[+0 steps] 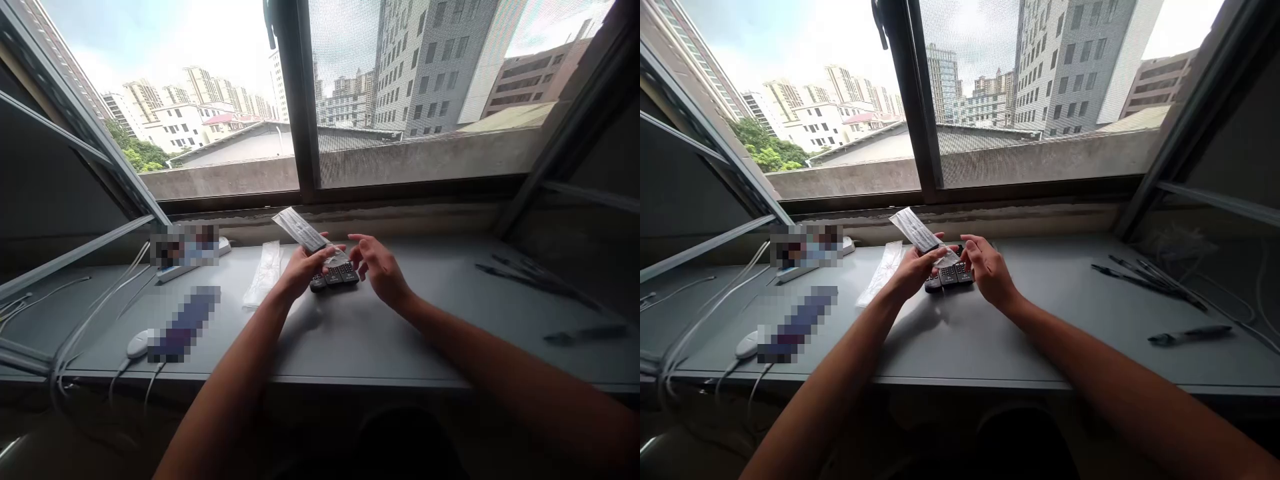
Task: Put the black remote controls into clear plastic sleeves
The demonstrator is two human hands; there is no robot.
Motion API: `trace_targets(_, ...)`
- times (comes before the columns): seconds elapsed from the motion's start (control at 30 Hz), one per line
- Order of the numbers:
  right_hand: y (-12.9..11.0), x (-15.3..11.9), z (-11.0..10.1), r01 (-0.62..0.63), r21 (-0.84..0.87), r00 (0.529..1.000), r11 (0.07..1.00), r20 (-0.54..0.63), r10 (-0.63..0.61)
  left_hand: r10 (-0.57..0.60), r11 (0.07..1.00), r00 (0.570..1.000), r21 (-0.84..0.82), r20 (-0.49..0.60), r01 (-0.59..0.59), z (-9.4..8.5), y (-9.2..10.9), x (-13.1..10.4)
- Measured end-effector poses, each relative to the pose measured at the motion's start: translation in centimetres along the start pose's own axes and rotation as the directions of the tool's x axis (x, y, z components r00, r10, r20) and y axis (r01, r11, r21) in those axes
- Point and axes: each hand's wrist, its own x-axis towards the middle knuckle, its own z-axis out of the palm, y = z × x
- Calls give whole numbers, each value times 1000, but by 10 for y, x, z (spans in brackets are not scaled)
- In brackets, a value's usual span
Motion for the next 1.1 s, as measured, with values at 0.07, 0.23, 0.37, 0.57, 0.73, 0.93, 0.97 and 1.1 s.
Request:
trace_targets(0.07, -2, 4, -2, -55, -3, 998, 998, 35, 55, 3, 1000, 1000, 14, 31, -3, 2, -1, -1)
trace_targets(0.23, -8, 8, -4, -309, 59, 892, 949, 364, 267, 24, 996, 991, 78, 130, -34, 3, -3, -4)
trace_targets(0.37, -7, 7, -2, -364, 29, 794, 931, 531, 294, -17, 989, 982, 151, 188, -12, 4, -1, -8)
trace_targets(0.57, -3, 7, -1, -318, 10, 798, 948, 542, 262, -55, 995, 982, 96, 179, 38, 7, 4, -9)
trace_targets(0.73, -8, 5, -1, -291, -6, 785, 957, 570, 243, -78, 994, 990, -69, 119, 86, 2, 9, -4)
trace_targets(0.93, -7, 1, 2, -257, -86, 722, 962, 644, 251, -59, 995, 995, -86, -85, 52, -9, 10, 4)
trace_targets(0.97, -7, 1, 2, -265, -96, 709, 959, 655, 261, -58, 995, 995, -82, -87, 51, -10, 9, 4)
trace_targets(1.1, -12, 0, 2, -366, -77, 685, 927, 652, 325, -82, 995, 997, -62, -5, 82, -4, 7, 1)
